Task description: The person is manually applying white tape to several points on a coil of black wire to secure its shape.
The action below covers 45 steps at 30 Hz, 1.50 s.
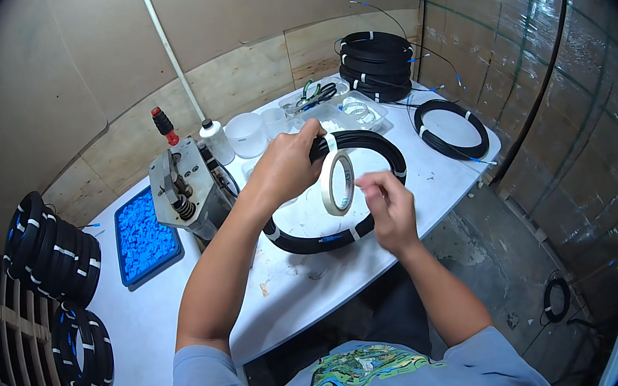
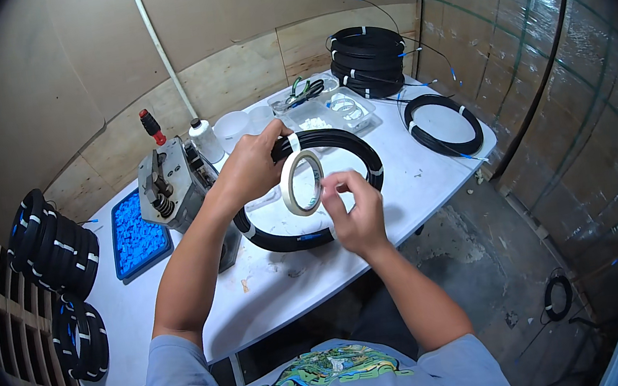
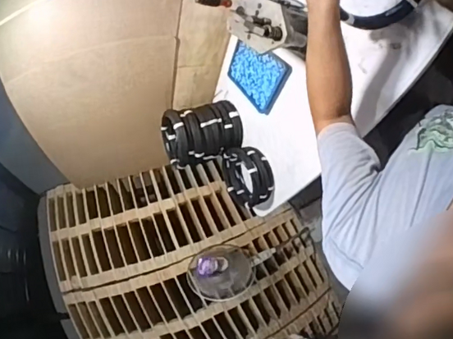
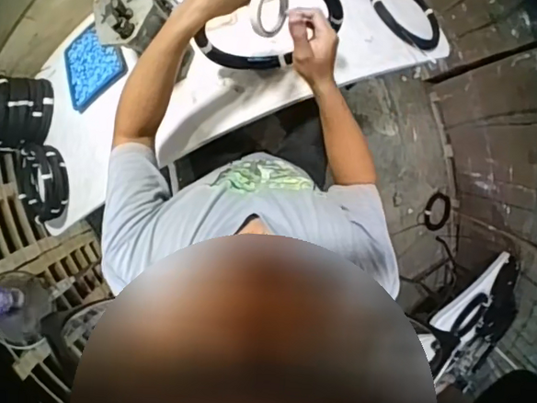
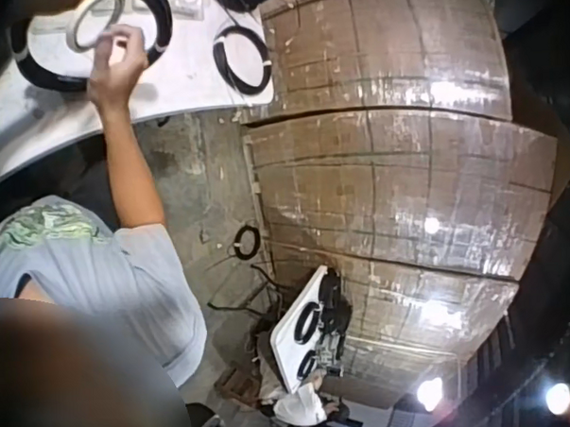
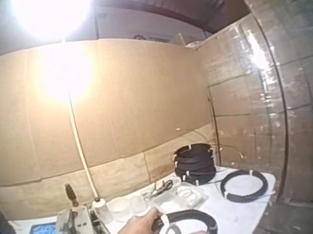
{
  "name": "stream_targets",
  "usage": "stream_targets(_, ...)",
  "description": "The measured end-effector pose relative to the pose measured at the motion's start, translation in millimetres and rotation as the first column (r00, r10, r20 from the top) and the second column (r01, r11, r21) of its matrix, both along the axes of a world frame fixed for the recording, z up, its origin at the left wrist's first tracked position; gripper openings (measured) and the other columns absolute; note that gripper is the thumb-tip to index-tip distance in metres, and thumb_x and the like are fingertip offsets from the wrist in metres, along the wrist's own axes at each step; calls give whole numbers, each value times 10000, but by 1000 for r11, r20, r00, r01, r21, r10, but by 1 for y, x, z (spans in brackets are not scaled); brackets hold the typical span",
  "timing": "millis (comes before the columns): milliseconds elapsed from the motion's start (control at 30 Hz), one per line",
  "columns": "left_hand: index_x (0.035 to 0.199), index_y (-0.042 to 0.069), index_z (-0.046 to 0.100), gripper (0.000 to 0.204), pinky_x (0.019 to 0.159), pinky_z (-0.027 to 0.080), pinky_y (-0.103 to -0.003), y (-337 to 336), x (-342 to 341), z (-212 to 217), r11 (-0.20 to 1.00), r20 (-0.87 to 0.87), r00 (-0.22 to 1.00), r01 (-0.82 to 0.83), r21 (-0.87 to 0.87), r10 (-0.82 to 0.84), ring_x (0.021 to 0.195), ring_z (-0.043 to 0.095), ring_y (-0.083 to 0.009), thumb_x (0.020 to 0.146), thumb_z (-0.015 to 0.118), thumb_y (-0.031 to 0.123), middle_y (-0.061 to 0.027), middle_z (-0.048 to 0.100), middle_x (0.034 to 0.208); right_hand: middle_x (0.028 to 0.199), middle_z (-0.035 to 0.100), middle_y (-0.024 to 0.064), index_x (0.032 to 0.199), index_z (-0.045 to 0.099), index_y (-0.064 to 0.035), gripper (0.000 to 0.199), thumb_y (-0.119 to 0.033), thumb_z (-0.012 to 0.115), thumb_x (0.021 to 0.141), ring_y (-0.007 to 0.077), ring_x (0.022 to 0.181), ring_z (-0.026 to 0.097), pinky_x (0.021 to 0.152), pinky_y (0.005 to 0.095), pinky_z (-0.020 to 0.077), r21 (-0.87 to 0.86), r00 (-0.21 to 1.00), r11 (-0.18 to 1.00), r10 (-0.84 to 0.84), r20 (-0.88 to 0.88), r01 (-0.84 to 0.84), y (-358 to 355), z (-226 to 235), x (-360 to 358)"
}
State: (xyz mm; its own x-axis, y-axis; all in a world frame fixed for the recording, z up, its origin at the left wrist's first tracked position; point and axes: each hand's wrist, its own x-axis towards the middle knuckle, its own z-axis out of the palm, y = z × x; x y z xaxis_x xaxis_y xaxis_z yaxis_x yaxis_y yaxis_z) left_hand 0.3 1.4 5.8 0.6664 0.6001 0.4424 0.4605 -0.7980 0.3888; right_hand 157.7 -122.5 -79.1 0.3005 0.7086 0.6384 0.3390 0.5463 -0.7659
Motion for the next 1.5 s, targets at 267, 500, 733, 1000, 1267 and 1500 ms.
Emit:
stream_targets(267, 1109, 35, 518, 333, 714, 509, -469, 5, 4, -5, 999, -61, 998, -34, 28, 35, 844, 661, -431, 851, 682, 166, -238, 678, 846, 811, 696, 100, 981, 558, 3, 328, -256, 742, 901, 81, 717, 637, 633, 203, 483, -298, 906, 925, 100, -411, -237, 34, 29, -13)
stream_targets(500, 1027, 46, 475, 266, 637, 500, -524, 7, 10, -6, 993, -15, 1000, 15, 115, -14, 770, 643, -460, 877, 644, 185, -236, 669, 790, 770, 689, 107, 1071, 500, -19, 394, -249, 760, 885, 103, 659, 637, 568, 226, 494, -208, 798, 941, 96, -595, -268, 39, 35, -24)
stream_targets(733, 1073, 51, 489, 309, 680, 506, -509, 5, 11, -4, 997, -52, 998, -22, 73, 26, 809, 647, -448, 844, 668, 157, -233, 675, 827, 722, 660, 73, 1122, 551, 2, 308, -104, 713, 882, 71, 559, 569, 474, 200, 437, -263, 794, 914, 95, -601, -309, 39, 35, -10)
stream_targets(1000, 1099, 48, 498, 335, 686, 508, -487, 1, 15, 1, 997, -76, 997, -27, 68, 33, 805, 647, -442, 833, 681, 137, -234, 674, 830, 702, 622, -1, 941, 693, -18, 122, -128, 644, 918, 48, 548, 523, 493, 213, 423, -364, 826, 854, 125, -549, -371, 39, 42, -2)
stream_targets(1267, 1094, 57, 507, 322, 686, 503, -497, 5, 15, 2, 998, -95, 994, -59, 15, 60, 806, 643, -451, 838, 682, 144, -237, 672, 820, 617, 555, -34, 808, 633, -67, 254, -256, 624, 977, 36, 516, 477, 488, 213, 377, -369, 900, 894, 80, -429, -255, 46, 45, -9)
stream_targets(1500, 1091, 55, 507, 333, 684, 501, -484, 5, 14, 3, 999, -78, 996, -33, -25, 31, 795, 643, -452, 826, 693, 133, -237, 668, 804, 615, 569, -15, 769, 649, -46, 266, -240, 644, 950, 70, 522, 479, 503, 255, 376, -308, 955, 947, -7, -296, -88, 62, 20, -10)
